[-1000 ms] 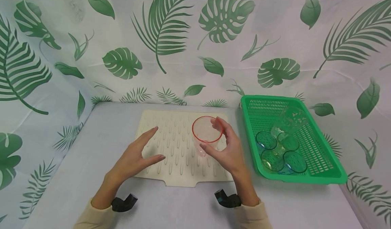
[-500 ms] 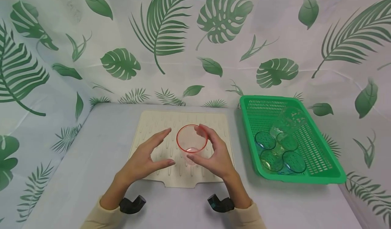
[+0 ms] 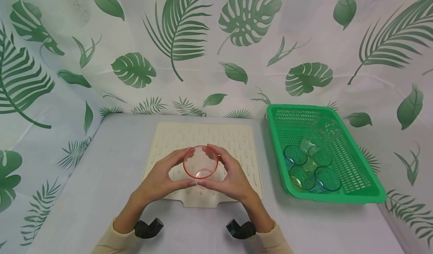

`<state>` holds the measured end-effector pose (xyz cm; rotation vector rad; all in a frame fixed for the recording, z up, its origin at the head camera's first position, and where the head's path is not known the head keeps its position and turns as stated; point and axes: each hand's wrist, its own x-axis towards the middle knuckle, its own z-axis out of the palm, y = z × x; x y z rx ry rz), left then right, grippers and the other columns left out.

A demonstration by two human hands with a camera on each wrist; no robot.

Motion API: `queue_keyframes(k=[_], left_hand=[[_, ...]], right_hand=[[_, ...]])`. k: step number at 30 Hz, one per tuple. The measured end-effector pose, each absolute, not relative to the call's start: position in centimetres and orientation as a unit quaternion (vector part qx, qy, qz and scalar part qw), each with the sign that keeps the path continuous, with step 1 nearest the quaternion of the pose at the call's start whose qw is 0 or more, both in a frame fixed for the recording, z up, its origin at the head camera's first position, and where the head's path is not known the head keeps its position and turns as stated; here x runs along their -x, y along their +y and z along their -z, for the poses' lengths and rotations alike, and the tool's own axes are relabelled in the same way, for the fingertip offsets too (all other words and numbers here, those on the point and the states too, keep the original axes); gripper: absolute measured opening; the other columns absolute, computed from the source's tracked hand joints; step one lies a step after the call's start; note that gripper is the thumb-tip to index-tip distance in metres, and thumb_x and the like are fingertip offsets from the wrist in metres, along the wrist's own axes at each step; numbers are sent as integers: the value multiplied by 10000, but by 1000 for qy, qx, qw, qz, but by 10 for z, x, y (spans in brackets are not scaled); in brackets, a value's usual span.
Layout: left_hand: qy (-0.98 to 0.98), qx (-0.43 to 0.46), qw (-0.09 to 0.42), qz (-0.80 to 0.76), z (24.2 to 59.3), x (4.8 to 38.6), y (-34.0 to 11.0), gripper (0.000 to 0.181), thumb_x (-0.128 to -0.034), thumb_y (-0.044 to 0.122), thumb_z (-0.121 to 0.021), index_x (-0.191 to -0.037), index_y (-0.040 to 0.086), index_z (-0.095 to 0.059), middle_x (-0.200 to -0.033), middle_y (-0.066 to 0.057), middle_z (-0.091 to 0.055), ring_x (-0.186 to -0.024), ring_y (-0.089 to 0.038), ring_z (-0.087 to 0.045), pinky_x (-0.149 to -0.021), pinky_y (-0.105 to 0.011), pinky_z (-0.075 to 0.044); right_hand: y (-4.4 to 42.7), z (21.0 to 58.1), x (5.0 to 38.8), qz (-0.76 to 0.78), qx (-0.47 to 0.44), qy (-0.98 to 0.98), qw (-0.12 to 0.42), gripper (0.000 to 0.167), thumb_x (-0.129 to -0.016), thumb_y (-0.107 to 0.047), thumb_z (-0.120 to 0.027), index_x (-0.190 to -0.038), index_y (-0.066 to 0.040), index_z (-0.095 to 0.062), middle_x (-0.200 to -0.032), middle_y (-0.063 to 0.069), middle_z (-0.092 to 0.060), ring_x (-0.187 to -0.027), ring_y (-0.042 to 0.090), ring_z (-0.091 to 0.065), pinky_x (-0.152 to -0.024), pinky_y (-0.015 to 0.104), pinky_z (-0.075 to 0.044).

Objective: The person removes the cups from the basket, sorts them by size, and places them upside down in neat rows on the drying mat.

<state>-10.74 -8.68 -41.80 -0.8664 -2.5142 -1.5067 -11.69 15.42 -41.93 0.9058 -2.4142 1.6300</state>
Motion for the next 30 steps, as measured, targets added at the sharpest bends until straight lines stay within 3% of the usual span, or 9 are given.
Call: queue_keyframes(k=[3, 12, 16, 21, 30], left_hand=[[-818, 288, 42, 496, 419, 108, -87, 790, -807, 412, -837, -1486, 334, -442, -1438, 141, -535, -1329, -105, -541, -1075, -411, -519], [-806, 307, 44, 504, 419, 108, -89, 861, -753, 353, -888, -1479, 162, -466, -1380, 25, -589, -1256, -181, -599, -1029, -382, -552], [-802, 310, 50, 509, 419, 108, -88, 879, -733, 351, -901, -1477, 202, -459, -1364, 30, -592, -1243, -166, -595, -998, -379, -566], [-795, 314, 50, 517, 419, 109, -88, 892, -726, 319, -907, -1481, 205, -446, -1363, -12, -590, -1214, -206, -606, -961, -374, -580], [-794, 305, 64, 523, 420, 108, -89, 870, -687, 315, -926, -1430, 195, -492, -1313, -30, -609, -1157, -204, -616, -923, -356, -584]], right_hand=[[153, 419, 116, -532, -304, -789, 41, 897, -712, -49, -883, -1489, -108, -440, -1429, 99, -582, -1275, 180, -568, -1082, 363, -508], [150, 422, 118, -562, -339, -754, 19, 965, -647, -25, -927, -1482, -59, -444, -1403, 152, -563, -1264, 164, -570, -1070, 281, -510], [148, 423, 119, -576, -353, -737, 17, 942, -673, -200, -935, -1473, -62, -458, -1371, 164, -517, -1235, 244, -574, -1044, 275, -529], [145, 425, 119, -587, -358, -726, 17, 930, -714, -466, -839, -1465, -61, -468, -1324, 176, -502, -1231, 249, -570, -1046, 307, -536], [140, 426, 118, -594, -363, -718, 13, 989, -712, -527, -792, -1469, 2, -437, -1328, 180, -495, -1252, 222, -562, -1061, 367, -531]])
